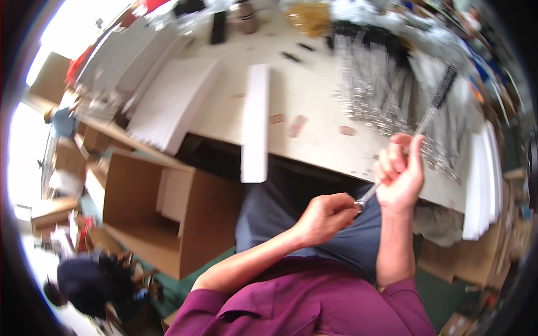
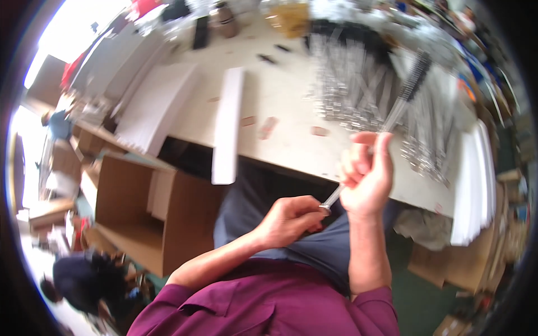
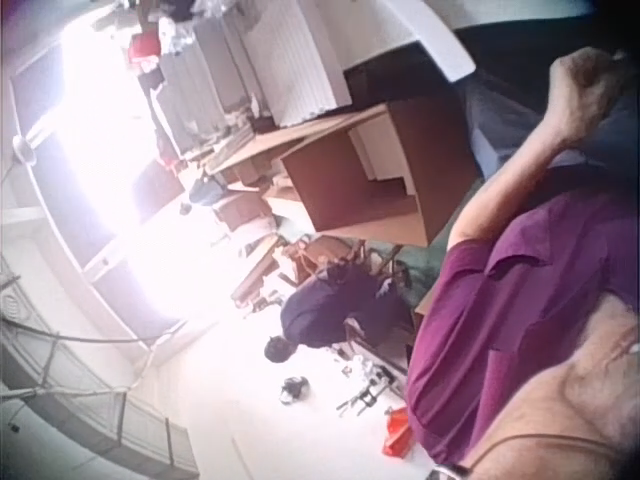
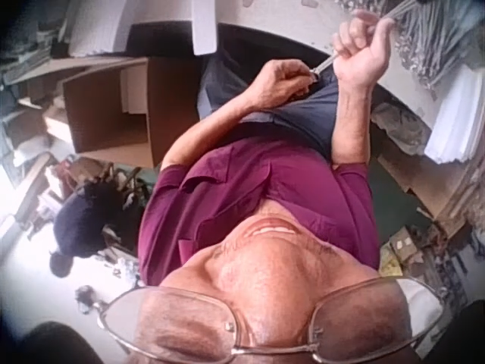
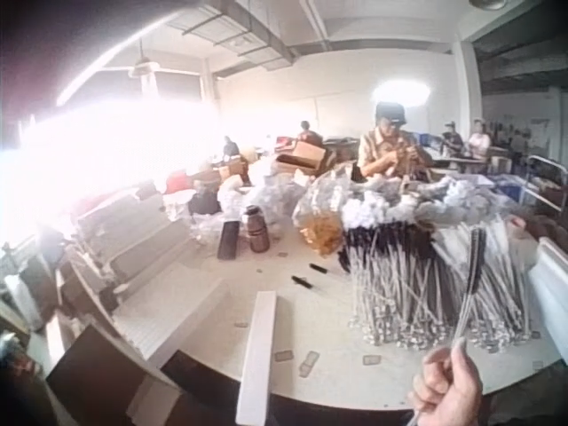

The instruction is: The recorder is shown grouping cleaning brushes and packing them into cardboard sleeves.

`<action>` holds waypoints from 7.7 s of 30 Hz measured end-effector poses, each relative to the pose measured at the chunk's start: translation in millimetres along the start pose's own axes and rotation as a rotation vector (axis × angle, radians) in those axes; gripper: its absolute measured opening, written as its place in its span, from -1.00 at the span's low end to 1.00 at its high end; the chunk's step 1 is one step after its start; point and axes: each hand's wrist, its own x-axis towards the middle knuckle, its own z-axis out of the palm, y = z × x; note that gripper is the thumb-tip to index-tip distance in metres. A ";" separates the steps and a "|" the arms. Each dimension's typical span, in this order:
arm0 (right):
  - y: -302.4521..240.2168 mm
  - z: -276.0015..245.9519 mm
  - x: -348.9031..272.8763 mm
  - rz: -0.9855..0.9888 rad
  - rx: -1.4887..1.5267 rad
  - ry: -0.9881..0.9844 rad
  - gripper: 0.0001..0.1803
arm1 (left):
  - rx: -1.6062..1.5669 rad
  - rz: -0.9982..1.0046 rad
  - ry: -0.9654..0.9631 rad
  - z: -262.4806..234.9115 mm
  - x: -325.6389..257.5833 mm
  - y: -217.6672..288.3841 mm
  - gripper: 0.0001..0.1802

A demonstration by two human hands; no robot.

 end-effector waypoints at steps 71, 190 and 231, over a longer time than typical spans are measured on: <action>-179.3 -232.1 -68.9 -0.252 -0.526 0.764 -0.68 | 0.630 0.402 -0.031 115.0 226.9 98.4 -0.87; -26.3 7.5 15.1 -0.064 -0.788 -0.443 -0.54 | -0.086 0.633 -0.104 -73.3 6.3 184.4 -0.82; 26.5 -45.8 -42.6 0.697 -0.454 -0.216 -0.44 | 1.354 1.179 0.204 -92.3 29.0 68.4 -0.66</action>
